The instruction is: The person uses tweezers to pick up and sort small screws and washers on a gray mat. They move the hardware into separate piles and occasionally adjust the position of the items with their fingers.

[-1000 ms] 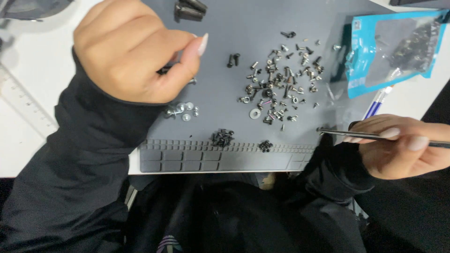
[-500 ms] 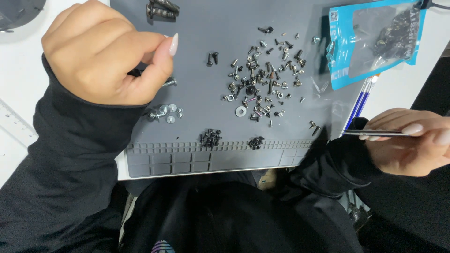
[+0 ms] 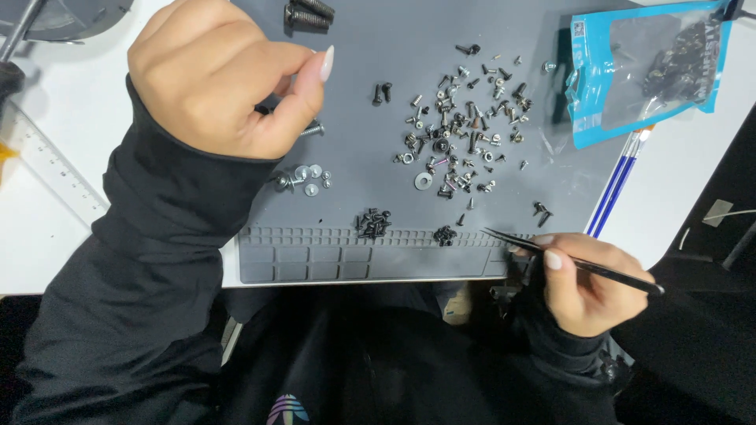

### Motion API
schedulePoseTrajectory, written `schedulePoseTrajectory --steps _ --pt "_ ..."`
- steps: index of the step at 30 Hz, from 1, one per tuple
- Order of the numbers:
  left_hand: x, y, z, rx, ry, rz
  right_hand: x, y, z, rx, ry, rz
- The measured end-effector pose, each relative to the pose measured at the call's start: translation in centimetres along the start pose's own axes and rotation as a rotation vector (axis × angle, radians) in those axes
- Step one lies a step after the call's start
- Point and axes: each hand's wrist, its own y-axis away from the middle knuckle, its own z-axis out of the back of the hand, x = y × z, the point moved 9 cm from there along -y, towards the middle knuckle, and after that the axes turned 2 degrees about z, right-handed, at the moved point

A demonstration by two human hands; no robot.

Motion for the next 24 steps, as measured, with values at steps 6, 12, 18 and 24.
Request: schedulePoseTrajectory --steps 6,12,18,24 --pt "-0.4 0.0 0.2 -0.017 -0.005 -0.025 0.2 1.2 -2.7 -0.103 0.037 -0.091" --pt "-0.4 -0.3 0.5 -0.022 -0.003 -0.018 -0.6 1.8 -3.9 -0.243 -0.137 -0.215" --pt "-0.7 -0.4 0.8 -0.044 -0.007 -0.019 0.0 2.0 -4.8 -0.18 -0.04 -0.16" --pt "-0.5 -0.2 0.6 -0.06 -0.008 -0.025 0.1 2.2 -3.2 -0.299 0.189 -0.109"
